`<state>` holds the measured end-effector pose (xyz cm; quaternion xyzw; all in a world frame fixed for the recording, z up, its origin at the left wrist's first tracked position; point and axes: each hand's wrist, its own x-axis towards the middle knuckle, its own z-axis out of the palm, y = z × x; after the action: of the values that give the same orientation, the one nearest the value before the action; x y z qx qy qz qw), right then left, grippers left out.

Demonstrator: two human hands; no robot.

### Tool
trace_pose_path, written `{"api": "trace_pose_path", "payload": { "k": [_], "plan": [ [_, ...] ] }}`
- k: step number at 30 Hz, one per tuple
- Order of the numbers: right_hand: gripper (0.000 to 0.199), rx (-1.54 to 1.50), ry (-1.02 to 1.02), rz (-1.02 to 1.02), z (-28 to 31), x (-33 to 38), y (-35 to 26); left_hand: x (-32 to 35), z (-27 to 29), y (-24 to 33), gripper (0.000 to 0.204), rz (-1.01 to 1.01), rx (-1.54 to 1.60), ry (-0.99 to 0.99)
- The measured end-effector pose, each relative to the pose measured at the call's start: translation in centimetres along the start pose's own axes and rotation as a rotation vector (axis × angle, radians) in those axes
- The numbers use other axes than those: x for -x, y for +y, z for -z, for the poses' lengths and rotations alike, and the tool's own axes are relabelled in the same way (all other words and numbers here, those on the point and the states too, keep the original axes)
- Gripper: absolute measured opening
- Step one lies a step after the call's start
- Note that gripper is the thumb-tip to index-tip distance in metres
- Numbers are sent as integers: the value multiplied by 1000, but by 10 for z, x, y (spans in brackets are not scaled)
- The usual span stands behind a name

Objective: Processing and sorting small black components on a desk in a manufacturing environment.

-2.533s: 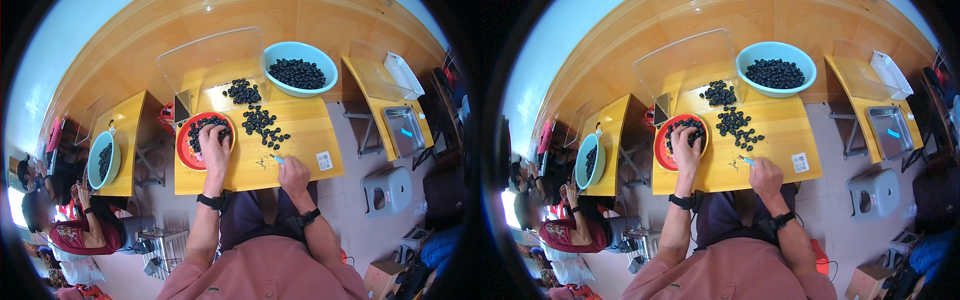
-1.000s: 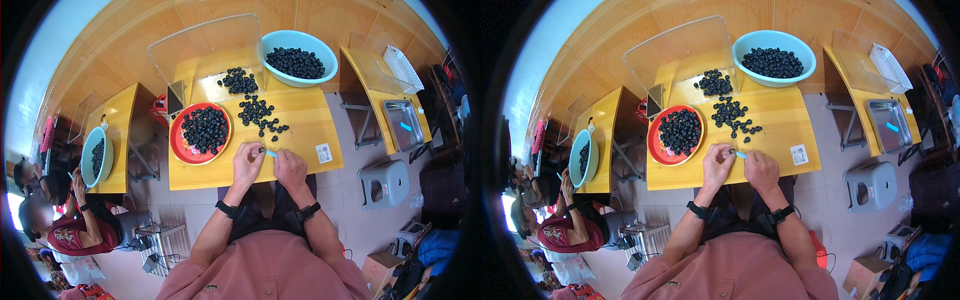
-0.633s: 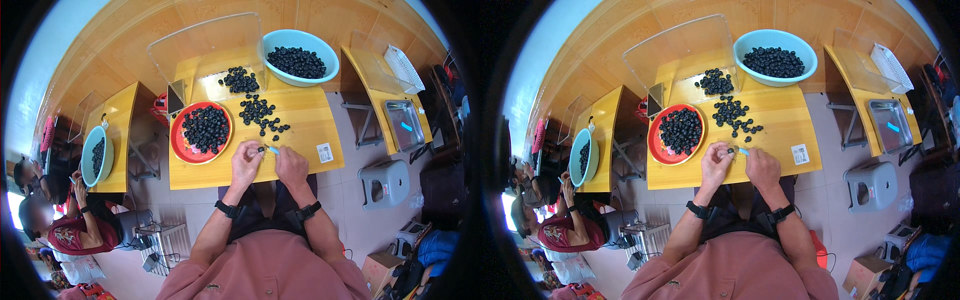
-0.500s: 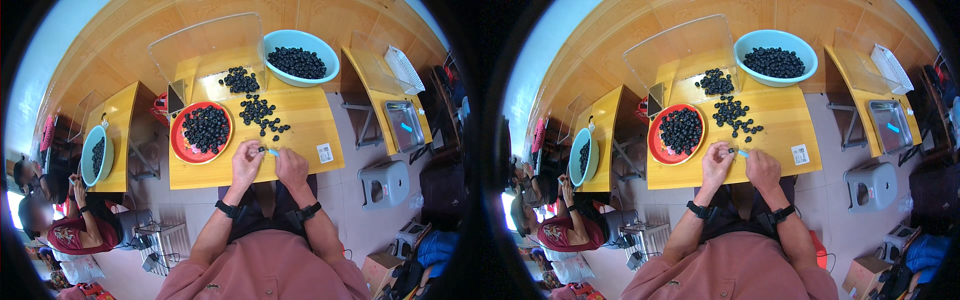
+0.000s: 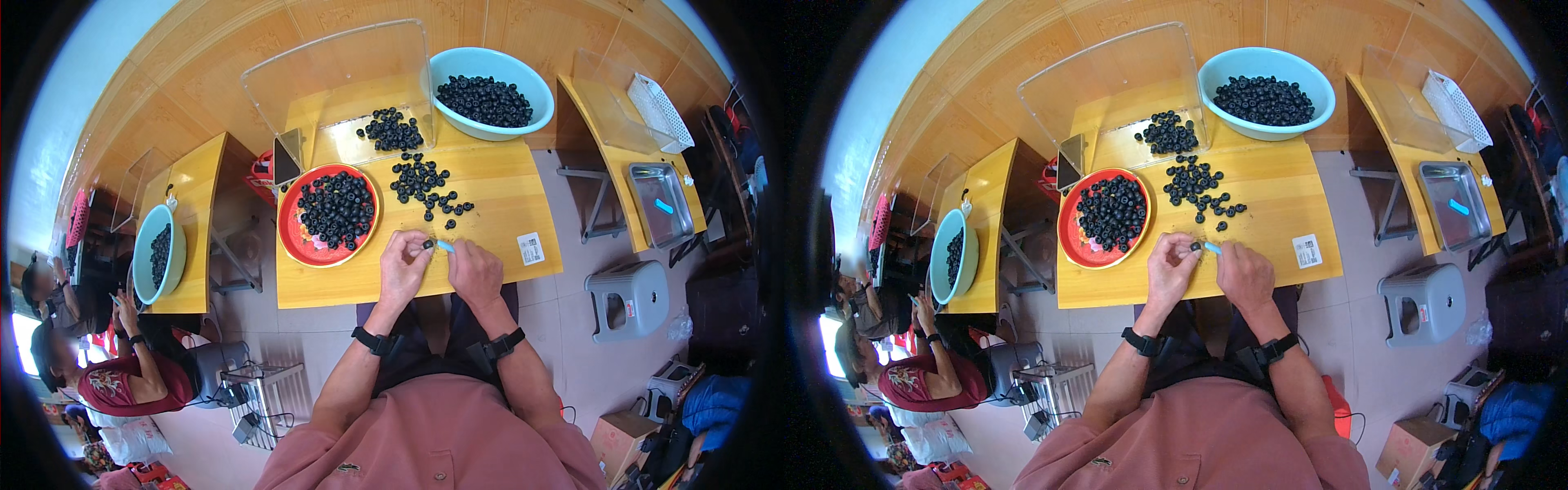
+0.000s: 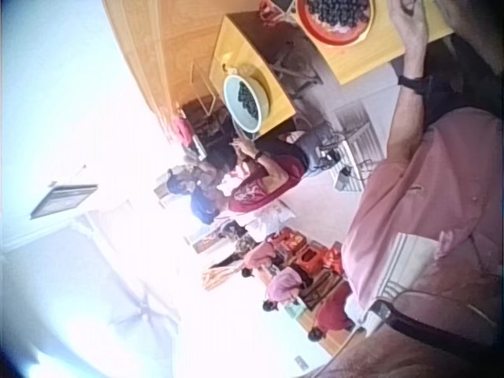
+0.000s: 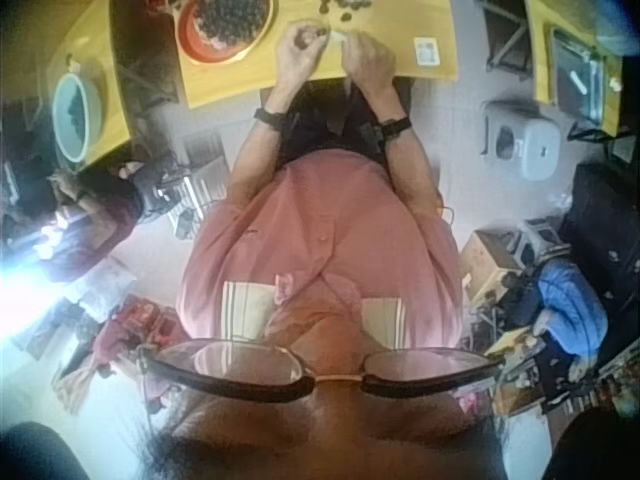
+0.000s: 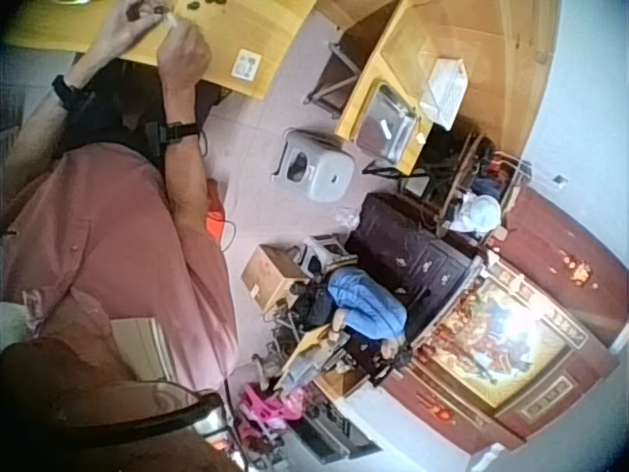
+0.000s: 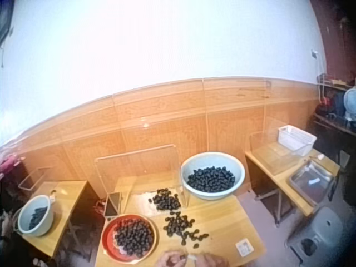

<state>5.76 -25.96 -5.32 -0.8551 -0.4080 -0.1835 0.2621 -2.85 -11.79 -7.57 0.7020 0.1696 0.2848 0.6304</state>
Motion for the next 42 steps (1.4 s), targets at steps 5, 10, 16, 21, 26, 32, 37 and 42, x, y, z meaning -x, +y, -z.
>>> {"api": "trace_pose_path", "payload": {
  "k": [5, 10, 16, 21, 26, 32, 37, 42],
  "plan": [
    [19, -27, 58, -8, 0, 0, 1, -1, -2, 13, 25, 9, -42, 27],
    [18, -51, 86, 0, -1, -1, 0, -1, 3, 15, 19, -55, -49, 58],
    [17, -26, 81, -7, -3, 8, 5, 1, -1, 11, 16, -144, -133, 77],
    [17, -34, 67, -17, -2, 8, 6, 0, -3, 7, 17, -130, -84, 99],
    [18, -36, 62, -27, -4, 6, 5, 0, 0, 2, 19, 8, -173, 91],
    [19, -41, 79, -21, -4, 4, 3, 0, -1, -14, 23, 30, 16, 100],
    [18, -30, 74, -18, -2, 6, 4, -2, -3, 8, 20, -88, -116, 95],
    [17, -20, 83, 5, -1, 6, 4, -1, -4, 12, 20, -32, -213, 95]
  ]
}}
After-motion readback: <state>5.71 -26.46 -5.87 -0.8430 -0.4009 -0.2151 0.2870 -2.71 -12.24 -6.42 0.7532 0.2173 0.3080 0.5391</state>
